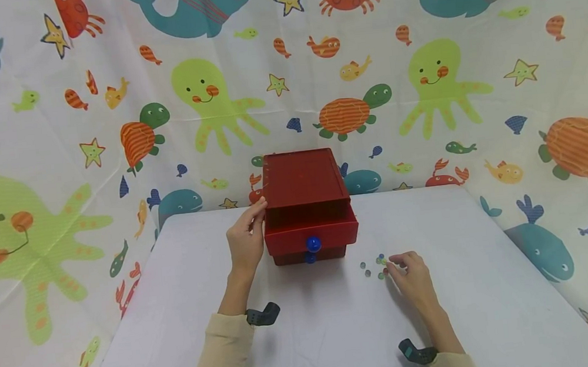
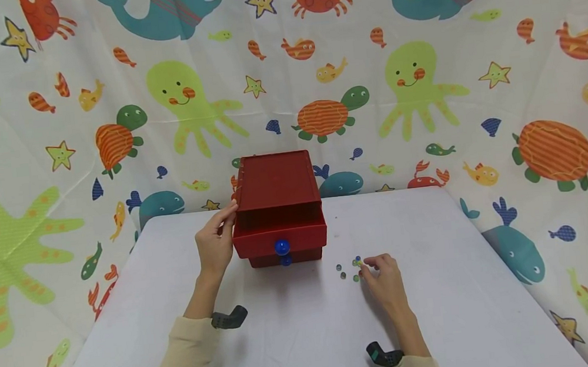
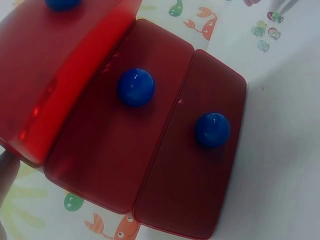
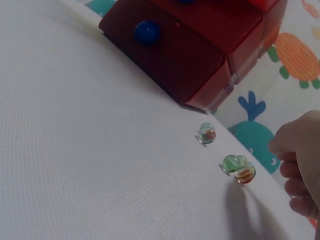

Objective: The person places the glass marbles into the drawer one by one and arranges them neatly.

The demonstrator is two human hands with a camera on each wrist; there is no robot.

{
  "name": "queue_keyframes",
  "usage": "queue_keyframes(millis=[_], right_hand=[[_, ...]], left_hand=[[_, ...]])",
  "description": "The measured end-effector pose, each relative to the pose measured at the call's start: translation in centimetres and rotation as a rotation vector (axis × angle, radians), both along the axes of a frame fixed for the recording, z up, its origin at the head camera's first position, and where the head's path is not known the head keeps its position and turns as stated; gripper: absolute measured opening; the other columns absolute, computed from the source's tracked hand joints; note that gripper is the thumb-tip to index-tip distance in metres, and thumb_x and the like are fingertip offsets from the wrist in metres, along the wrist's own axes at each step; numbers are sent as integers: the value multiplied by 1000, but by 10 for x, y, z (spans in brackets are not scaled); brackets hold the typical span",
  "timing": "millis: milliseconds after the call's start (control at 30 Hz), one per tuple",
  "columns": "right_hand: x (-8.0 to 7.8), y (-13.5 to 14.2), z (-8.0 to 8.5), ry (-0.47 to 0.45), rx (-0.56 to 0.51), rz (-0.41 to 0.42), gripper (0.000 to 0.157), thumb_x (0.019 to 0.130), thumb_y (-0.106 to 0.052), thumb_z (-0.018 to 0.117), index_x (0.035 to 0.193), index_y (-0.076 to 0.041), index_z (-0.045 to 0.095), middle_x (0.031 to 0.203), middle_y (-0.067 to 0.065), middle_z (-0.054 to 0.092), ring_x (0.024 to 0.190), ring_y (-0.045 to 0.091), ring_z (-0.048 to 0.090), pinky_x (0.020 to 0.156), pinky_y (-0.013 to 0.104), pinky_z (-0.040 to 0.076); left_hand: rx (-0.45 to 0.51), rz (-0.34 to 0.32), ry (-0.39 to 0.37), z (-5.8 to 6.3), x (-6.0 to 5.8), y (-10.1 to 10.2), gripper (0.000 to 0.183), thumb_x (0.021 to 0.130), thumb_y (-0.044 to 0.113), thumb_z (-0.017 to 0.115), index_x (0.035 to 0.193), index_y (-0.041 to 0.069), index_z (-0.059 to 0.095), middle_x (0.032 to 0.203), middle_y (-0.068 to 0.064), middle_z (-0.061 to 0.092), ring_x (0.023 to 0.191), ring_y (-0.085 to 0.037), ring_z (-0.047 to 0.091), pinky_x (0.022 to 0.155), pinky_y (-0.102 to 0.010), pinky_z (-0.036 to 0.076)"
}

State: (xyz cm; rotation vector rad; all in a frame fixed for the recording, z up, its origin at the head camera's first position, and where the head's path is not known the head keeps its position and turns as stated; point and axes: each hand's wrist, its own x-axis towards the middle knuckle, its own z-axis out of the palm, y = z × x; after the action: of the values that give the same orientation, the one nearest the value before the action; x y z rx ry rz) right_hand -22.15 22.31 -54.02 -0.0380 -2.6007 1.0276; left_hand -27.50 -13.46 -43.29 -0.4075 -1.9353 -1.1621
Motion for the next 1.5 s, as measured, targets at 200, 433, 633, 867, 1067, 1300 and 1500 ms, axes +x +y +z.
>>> queue_keyframes(millis=[200, 433, 633, 867, 1067, 1300, 1500], right_hand=[[2, -1, 2, -64, 1, 2, 25, 92, -20, 70, 110, -3, 70, 107, 12, 64, 101, 26, 59, 83, 38, 51], [3, 0, 1, -98, 15, 17, 27, 92, -22, 71, 111, -3, 70, 108, 13, 63, 102, 27, 59, 87, 42, 55], [2, 2, -2, -123, 23, 31, 29, 92, -24, 70, 112, -3, 69, 110, 14, 63, 103, 28, 60, 90, 45, 56], [1, 3, -3, -159, 28, 34, 30, 92, -24, 69, 113, -3, 69, 112, 14, 62, 107, 30, 60, 94, 48, 55], [0, 2, -5, -160, 50, 37, 29, 91, -21, 68, 112, -1, 70, 110, 14, 62, 105, 30, 60, 93, 48, 55], [-1, 0, -6, -149, 61, 32, 28, 90, -19, 67, 111, 0, 71, 108, 15, 62, 104, 30, 59, 92, 47, 56], [-1, -1, -8, -166, 75, 21, 28, 90, -18, 67, 112, -1, 71, 109, 14, 62, 104, 29, 58, 92, 47, 55]], left_hand=[[19, -21, -8, 1, 0, 0, 27, 98, 10, 62, 124, 6, 71, 125, -11, 72, 114, -25, 71, 91, -11, 53], [33, -25, -4, 0, -1, 1, 28, 98, 8, 62, 124, 6, 71, 125, -10, 72, 114, -27, 71, 91, -13, 53], [31, -21, -20, 1, 1, 1, 28, 98, 8, 62, 124, 6, 71, 126, -10, 72, 115, -25, 70, 92, -13, 53], [19, -16, -14, 2, 1, 1, 27, 98, 8, 62, 124, 5, 71, 126, -10, 72, 114, -26, 71, 91, -14, 54], [25, -20, -9, 2, 0, 1, 27, 98, 7, 63, 123, 5, 71, 125, -10, 72, 114, -26, 71, 92, -14, 54], [29, -25, -7, 2, 0, 0, 28, 98, 9, 62, 124, 6, 71, 125, -10, 72, 114, -26, 70, 92, -15, 54], [32, -25, 3, 0, -2, 0, 27, 98, 8, 62, 123, 7, 71, 125, -9, 72, 114, -25, 71, 91, -15, 54]])
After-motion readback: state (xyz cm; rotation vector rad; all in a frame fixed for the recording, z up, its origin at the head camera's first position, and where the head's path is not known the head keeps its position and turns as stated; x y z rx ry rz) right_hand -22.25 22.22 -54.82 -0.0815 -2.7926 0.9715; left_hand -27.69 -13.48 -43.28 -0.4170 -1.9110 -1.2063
